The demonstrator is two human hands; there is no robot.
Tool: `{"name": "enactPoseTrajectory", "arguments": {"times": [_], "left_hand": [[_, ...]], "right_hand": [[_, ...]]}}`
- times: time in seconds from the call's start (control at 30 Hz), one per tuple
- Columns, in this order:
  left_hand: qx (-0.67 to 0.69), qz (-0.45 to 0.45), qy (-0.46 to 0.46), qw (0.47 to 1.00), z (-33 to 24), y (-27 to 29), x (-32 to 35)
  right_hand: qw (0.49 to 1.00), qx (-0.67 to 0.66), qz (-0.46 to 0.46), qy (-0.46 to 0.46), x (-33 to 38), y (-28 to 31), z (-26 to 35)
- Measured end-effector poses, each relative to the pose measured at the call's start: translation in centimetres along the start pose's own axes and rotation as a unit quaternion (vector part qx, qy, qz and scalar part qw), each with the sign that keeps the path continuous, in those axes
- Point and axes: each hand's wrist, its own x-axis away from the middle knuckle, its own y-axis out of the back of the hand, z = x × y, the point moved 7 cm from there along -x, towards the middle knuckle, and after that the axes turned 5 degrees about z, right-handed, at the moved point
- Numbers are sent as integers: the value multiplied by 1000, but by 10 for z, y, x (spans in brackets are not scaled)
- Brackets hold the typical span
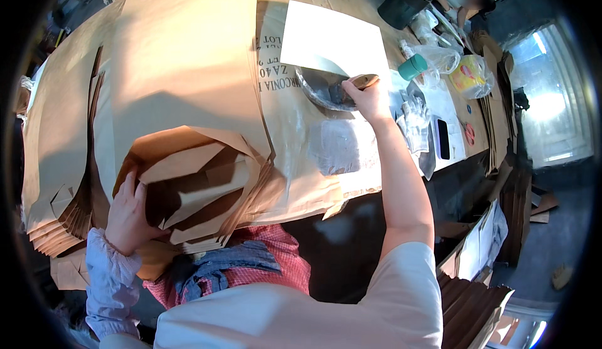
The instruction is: The person assembles flat paper bags by folding the bottom flaps and applying glue with a brush to secure them. The person repeatedly picks up flat bags, folds the bottom, applies glue, and stacks the finished bags.
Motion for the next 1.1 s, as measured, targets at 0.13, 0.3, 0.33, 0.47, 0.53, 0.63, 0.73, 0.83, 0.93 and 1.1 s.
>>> {"name": "enactPoseTrajectory", "arguments": {"times": [0.13, 0.3, 0.33, 0.47, 0.53, 0.63, 0.73, 0.83, 0.93, 1.1], "left_hand": [[21, -4, 46, 999, 0, 2, 5], [-8, 20, 61, 998, -2, -6, 4], [-7, 23, 54, 998, -4, -5, 3], [32, 41, 33, 998, -6, -3, -5], [65, 18, -6, 998, -2, -1, -9], [127, -19, -73, 989, 14, -1, -12], [218, -45, -130, 966, 28, -6, -12], [226, -86, -172, 955, 27, -8, -13], [254, -83, -172, 948, 31, -13, -11], [274, -38, -126, 953, 31, -20, -15]], "right_hand": [[996, -79, -27, 22, 5, 21, 11], [983, -14, 176, 45, 18, 15, 34], [975, 12, 217, 56, 15, 13, 34], [962, -137, 234, -32, -15, 38, 1], [953, -261, 154, -12, -26, 53, -24], [868, -490, 78, 33, 7, 15, 23], [899, -416, 114, 82, 99, -75, 126], [926, -295, 213, 105, 164, -181, 198], [878, -390, 276, 12, 176, -267, 203], [905, -314, 289, 1, 172, -290, 193]]}}
